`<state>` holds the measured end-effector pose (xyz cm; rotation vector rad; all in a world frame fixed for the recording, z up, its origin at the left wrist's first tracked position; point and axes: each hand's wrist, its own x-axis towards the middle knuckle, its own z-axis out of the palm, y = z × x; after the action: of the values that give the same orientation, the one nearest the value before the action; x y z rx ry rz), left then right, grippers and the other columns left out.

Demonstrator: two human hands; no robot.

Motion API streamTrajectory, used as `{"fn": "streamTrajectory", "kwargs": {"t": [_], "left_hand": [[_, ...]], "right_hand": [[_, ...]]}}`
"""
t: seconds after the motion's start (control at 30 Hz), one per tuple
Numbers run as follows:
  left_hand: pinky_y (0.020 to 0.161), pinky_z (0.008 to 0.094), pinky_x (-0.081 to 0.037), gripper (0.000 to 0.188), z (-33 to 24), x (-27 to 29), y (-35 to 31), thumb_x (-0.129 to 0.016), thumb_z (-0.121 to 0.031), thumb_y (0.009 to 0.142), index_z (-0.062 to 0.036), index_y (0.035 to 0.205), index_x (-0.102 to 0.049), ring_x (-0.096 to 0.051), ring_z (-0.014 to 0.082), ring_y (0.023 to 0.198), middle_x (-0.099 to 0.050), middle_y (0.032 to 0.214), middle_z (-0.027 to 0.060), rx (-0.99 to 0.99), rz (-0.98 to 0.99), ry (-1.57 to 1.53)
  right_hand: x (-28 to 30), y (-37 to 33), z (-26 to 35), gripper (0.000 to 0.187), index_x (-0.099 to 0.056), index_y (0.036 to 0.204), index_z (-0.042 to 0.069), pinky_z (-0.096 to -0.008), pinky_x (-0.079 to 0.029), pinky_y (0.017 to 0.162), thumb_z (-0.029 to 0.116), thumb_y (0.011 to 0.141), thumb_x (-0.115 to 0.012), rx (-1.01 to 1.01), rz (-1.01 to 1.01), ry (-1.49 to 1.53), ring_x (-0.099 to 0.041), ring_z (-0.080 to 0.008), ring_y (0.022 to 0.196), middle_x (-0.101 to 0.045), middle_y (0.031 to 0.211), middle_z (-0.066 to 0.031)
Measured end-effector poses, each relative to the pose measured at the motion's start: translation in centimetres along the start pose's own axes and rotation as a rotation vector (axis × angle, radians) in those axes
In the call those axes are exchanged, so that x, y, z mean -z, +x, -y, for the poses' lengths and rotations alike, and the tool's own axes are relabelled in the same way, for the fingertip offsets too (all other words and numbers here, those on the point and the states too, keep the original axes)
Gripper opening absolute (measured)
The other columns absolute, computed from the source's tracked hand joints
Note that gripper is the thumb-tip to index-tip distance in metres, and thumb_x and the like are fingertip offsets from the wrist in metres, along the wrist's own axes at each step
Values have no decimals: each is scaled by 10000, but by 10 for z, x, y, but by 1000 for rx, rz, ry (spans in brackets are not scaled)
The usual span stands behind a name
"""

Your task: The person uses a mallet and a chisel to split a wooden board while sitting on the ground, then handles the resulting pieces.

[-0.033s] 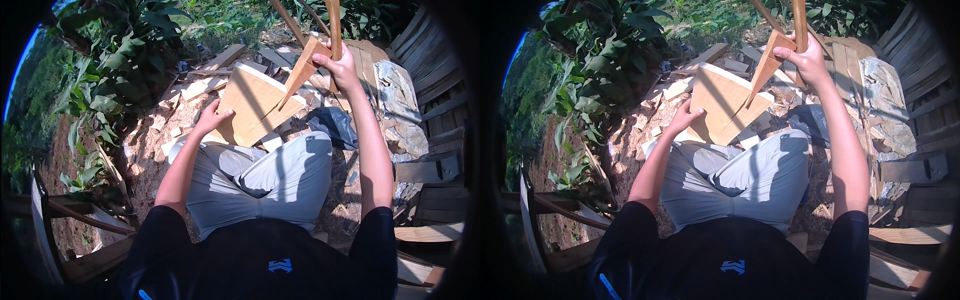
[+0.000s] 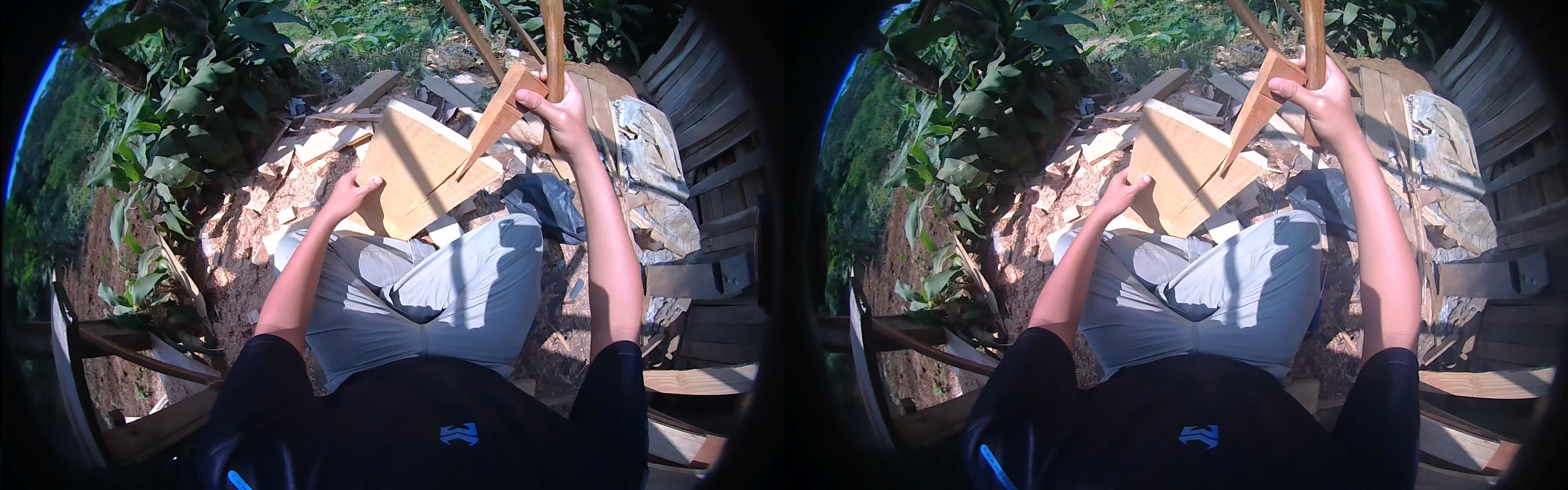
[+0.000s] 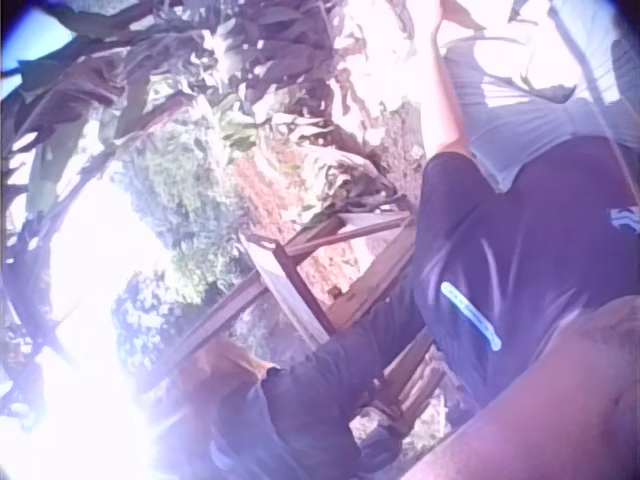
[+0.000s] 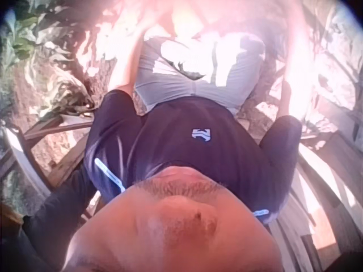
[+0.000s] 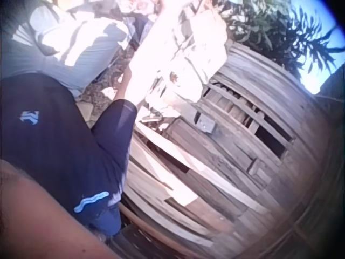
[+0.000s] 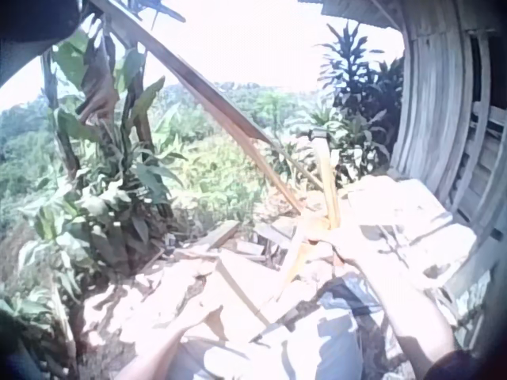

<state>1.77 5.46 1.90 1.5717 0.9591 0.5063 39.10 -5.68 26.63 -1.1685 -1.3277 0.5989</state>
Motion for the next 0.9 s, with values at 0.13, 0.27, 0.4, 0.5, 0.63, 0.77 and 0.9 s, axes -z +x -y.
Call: {"fn": "streamTrajectory", "kwargs": {"t": [0.13, 0.27, 0.4, 0.5, 0.63, 0.77, 0.9], "left_hand": [[950, 350, -486, 643, 0, -18, 16, -735, -457, 919, -18, 1357, -568, -632, 188, 1063, -688, 1165, 129, -140, -108, -55], [945, 351, -487, 744, -26, -10, 40, -696, -560, 907, 23, 1342, -543, -638, 204, 1057, -683, 1139, 149, -173, -178, 101], [911, 347, -514, 742, -74, 17, 58, -772, -502, 861, 58, 1316, -599, -676, 214, 1007, -711, 1134, 189, -51, -134, 183], [906, 315, -511, 711, -69, 50, 88, -811, -465, 835, 60, 1281, -636, -679, 189, 977, -727, 1095, 158, -72, -224, 227], [762, 291, -493, 614, -39, 98, 117, -794, -518, 835, -17, 1181, -715, -625, 124, 813, -709, 909, 78, -57, -243, 405], [674, 305, -481, 659, 2, 109, 144, -765, -639, 822, -5, 1000, -732, -594, 110, 710, -626, 725, 19, 138, -92, 554], [473, 288, -347, 514, 69, 86, 154, -729, -514, 919, -58, 732, -584, -442, 76, 475, -503, 550, -24, 186, 52, 408]], "right_hand": [[12, -9, -12, 456, -520, 1093, 33, -269, -556, 797, 127, 812, -867, -18, -126, 11, -677, -126, 865, -664, 993, -71], [25, 9, -30, 437, -518, 1069, 46, -253, -556, 781, 155, 827, -865, -12, -199, 47, -675, -114, 866, -660, 954, -52], [28, 26, -81, 436, -512, 1053, 59, -258, -552, 723, 177, 828, -867, -64, -302, 159, -667, -109, 835, -657, 942, -36], [18, 37, -138, 298, -571, 1076, 16, -256, -595, 725, 115, 893, -784, -231, -391, 296, -705, -153, 876, -677, 970, -61], [-30, 33, -237, 325, -613, 1101, -17, -329, -579, 796, 138, 883, -797, -432, -544, 457, -699, -192, 920, -681, 1013, -96], [-55, 4, -315, 327, -631, 1098, -4, -336, -551, 761, 151, 871, -808, -691, -614, 580, -687, -188, 867, -692, 1005, -94], [-56, -32, -373, 399, -607, 1106, -46, -344, -552, 748, 193, 866, -818, -834, -569, 431, -680, -195, 878, -682, 1012, -133]]}}
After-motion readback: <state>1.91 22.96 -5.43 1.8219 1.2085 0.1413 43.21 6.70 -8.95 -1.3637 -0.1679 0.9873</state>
